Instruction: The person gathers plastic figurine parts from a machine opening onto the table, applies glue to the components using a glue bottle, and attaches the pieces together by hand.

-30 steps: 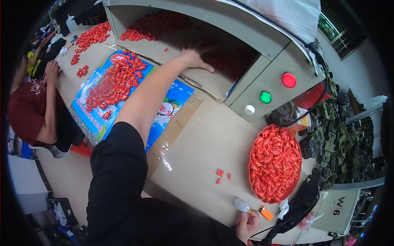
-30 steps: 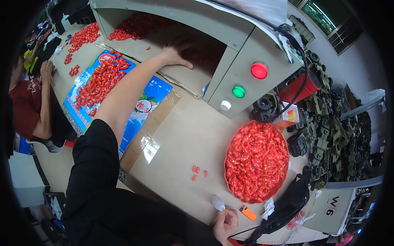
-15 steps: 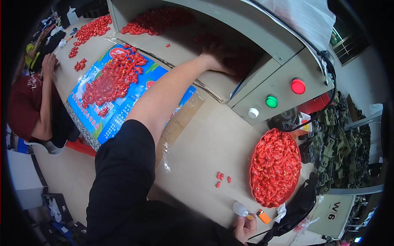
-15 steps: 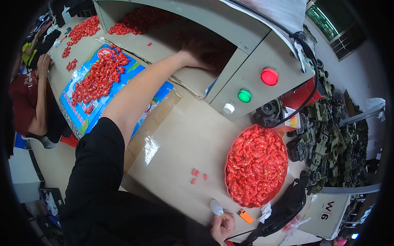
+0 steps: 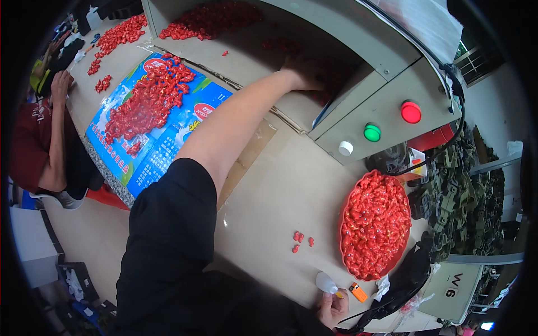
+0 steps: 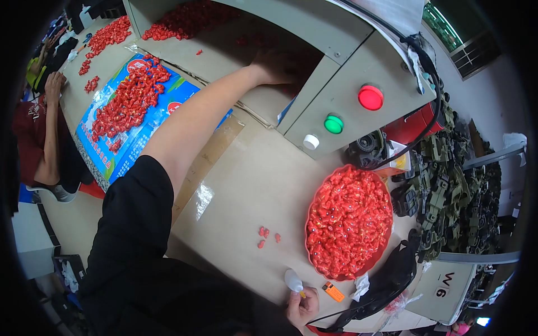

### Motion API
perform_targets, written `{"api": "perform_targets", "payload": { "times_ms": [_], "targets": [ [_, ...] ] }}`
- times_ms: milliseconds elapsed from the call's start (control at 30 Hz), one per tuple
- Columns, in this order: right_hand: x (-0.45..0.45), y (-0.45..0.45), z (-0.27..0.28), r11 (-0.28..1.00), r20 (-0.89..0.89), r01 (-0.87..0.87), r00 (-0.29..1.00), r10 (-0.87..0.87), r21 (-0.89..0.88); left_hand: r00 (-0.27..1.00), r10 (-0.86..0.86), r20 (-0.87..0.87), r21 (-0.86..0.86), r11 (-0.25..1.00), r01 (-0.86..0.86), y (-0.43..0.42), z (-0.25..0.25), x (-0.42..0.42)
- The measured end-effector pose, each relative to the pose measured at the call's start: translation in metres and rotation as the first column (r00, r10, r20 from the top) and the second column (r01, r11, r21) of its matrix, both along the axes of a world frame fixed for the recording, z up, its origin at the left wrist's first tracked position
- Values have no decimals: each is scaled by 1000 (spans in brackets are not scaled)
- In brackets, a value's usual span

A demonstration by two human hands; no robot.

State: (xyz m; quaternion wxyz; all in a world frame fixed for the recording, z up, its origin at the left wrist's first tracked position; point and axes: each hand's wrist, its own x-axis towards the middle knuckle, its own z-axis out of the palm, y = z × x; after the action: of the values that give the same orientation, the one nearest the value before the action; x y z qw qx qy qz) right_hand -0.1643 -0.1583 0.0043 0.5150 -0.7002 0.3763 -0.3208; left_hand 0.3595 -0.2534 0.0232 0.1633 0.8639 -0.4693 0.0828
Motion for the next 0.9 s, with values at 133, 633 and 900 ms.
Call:
{"api": "perform_targets", "payload": {
  "times_ms": [133,633,900],
  "targets": [
    [-3,-3,-7,1000,9,1,1000,-1,-20,996,-31,78,-256,965,50,25,-9,-13],
    [-4,0,15,985,6,-143,990,143,96,892,-400,-211,-246,905,348,174,-1,-181],
    [-9,-1,6,981,115,-148,984,134,126,801,-564,-202,-182,825,535,223,0,-262]
  ]
}}
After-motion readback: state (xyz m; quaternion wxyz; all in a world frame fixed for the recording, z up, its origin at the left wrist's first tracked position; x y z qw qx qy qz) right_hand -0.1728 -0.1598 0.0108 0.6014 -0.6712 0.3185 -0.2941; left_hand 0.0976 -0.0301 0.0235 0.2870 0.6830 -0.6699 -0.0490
